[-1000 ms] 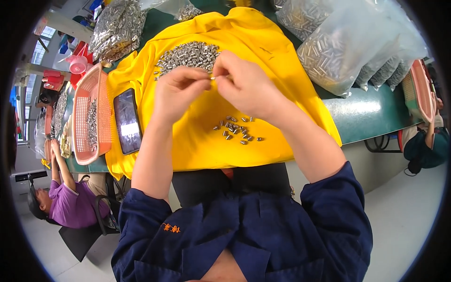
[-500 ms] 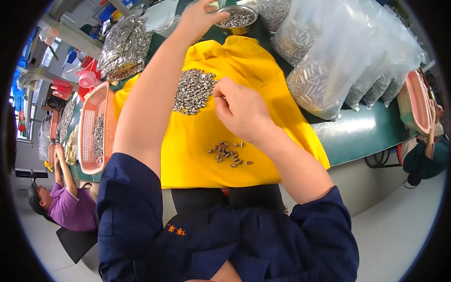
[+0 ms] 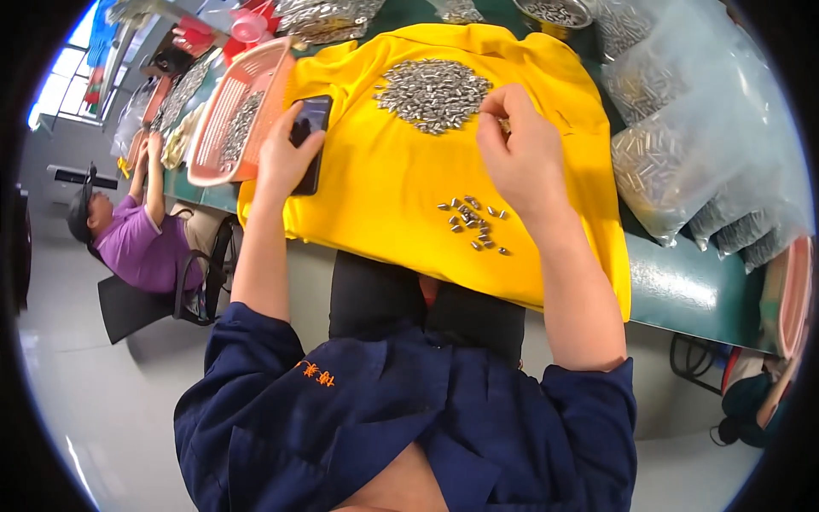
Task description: The worker is assembling small metal pins and caps by hand at a factory workbench.
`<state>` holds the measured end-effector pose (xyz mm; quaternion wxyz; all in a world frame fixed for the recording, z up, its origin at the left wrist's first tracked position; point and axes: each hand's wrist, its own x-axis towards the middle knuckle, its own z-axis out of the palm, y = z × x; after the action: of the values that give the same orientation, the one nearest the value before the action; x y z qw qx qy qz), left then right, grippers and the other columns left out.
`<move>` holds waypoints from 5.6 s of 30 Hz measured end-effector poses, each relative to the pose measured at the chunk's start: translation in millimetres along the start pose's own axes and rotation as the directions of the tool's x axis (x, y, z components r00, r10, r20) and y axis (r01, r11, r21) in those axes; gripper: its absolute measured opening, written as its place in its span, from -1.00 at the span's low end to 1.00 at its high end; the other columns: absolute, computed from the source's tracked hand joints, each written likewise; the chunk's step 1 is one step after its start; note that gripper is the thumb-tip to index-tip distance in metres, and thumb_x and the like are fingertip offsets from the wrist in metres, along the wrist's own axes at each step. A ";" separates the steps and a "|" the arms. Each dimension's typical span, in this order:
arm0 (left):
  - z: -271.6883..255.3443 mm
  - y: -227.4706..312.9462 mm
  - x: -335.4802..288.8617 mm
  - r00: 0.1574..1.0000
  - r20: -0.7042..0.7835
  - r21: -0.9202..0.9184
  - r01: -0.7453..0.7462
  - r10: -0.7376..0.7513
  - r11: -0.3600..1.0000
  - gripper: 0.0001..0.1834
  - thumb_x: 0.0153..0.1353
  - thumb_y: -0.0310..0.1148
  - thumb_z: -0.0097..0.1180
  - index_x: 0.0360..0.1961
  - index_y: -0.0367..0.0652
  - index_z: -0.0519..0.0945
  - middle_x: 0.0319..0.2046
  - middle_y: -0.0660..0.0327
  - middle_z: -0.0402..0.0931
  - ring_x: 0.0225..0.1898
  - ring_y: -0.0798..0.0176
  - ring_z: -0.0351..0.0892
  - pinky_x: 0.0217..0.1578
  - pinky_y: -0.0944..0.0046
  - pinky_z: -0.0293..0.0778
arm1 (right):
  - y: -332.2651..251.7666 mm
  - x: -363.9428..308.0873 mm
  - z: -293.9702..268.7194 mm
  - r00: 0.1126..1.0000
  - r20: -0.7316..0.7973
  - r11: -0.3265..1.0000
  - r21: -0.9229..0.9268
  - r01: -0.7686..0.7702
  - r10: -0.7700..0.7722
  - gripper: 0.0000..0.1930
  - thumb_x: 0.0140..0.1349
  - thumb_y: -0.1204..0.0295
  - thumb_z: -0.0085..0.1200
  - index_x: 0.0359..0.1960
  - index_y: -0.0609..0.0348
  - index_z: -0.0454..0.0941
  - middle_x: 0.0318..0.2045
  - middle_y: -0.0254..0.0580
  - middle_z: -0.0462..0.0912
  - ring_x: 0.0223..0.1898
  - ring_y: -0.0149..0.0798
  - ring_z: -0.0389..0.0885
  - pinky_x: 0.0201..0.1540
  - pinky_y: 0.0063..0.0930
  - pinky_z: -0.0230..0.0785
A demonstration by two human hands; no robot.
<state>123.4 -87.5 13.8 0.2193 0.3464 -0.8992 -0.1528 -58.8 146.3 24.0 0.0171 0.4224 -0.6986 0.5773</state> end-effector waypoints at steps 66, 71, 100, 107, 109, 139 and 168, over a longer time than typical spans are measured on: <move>85.4 121.6 21.6 0.802 0.506 -0.861 0.491 0.318 0.132 -0.87 0.04 -0.47 0.00 -0.35 -0.25 0.50 -0.50 0.28 0.47 -0.49 0.47 0.46 -0.44 0.49 0.41 | 22.2 -0.4 5.4 0.963 0.145 0.973 -0.080 -0.217 0.226 -0.96 0.08 0.59 -0.16 -0.41 0.23 0.30 -0.51 -0.37 0.34 -0.42 -0.51 0.28 -0.29 -0.69 0.17; 91.3 116.9 22.7 0.831 0.462 -0.877 0.375 0.310 0.301 -0.87 0.01 -0.47 -0.01 -0.38 -0.25 0.50 -0.50 0.30 0.46 -0.51 0.48 0.44 -0.45 0.50 0.39 | 25.0 0.1 6.4 0.965 0.151 0.973 -0.119 -0.200 0.216 -0.96 0.08 0.59 -0.15 -0.41 0.23 0.30 -0.51 -0.37 0.34 -0.41 -0.52 0.27 -0.29 -0.70 0.17; 84.5 121.8 22.1 0.793 0.373 -0.928 0.327 0.482 0.180 -0.83 0.00 -0.49 0.06 -0.35 -0.31 0.49 -0.48 0.21 0.50 -0.43 0.41 0.50 -0.36 0.46 0.42 | 0.7 9.9 -18.9 0.959 0.161 0.921 0.281 -0.270 0.232 -0.92 0.11 0.56 -0.21 -0.35 0.22 0.30 -0.61 -0.45 0.23 -0.56 -0.57 0.16 -0.50 -0.75 0.02; 70.6 114.6 16.9 0.744 0.510 -0.852 0.505 0.432 0.135 -0.81 0.02 -0.53 0.04 -0.29 -0.33 0.49 -0.44 0.19 0.50 -0.41 0.37 0.51 -0.33 0.46 0.45 | 9.4 3.6 -4.5 0.943 0.242 0.914 0.281 -0.294 0.229 -0.93 0.04 0.58 -0.14 -0.41 0.19 0.33 -0.52 -0.44 0.33 -0.44 -0.58 0.27 -0.39 -0.74 0.15; 75.5 118.5 16.8 0.713 0.517 -0.839 0.531 0.474 0.117 -0.82 0.02 -0.54 0.04 -0.30 -0.32 0.50 -0.43 0.18 0.50 -0.41 0.37 0.51 -0.32 0.46 0.45 | 8.7 1.6 -7.0 0.951 0.217 0.933 0.238 -0.269 0.218 -0.95 0.02 0.57 -0.13 -0.44 0.18 0.34 -0.55 -0.41 0.35 -0.47 -0.55 0.28 -0.43 -0.71 0.16; 77.1 124.8 11.1 0.797 0.476 -0.864 0.345 0.372 0.366 -0.80 0.05 -0.54 -0.05 -0.26 -0.35 0.46 -0.42 0.23 0.51 -0.38 0.42 0.51 -0.31 0.51 0.40 | 13.4 -0.6 -2.1 0.982 0.119 0.988 -0.063 -0.138 0.145 -0.92 -0.05 0.51 -0.11 -0.48 0.23 0.32 -0.61 -0.21 0.41 -0.59 -0.34 0.36 -0.50 -0.54 0.23; 78.9 120.7 13.2 0.776 0.468 -0.883 0.435 0.422 0.178 -0.88 0.00 -0.55 0.06 -0.38 -0.32 0.49 -0.48 0.20 0.50 -0.42 0.36 0.51 -0.33 0.44 0.45 | 4.9 -2.6 0.2 0.983 0.147 0.981 -0.174 -0.084 0.110 -0.93 -0.03 0.51 -0.12 -0.48 0.22 0.33 -0.66 -0.17 0.42 -0.61 -0.30 0.42 -0.51 -0.51 0.26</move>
<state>8.1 -0.8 1.6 0.0723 0.0519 -0.5949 -0.7989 -60.0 147.5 18.7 -0.0305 0.4287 -0.7635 0.4821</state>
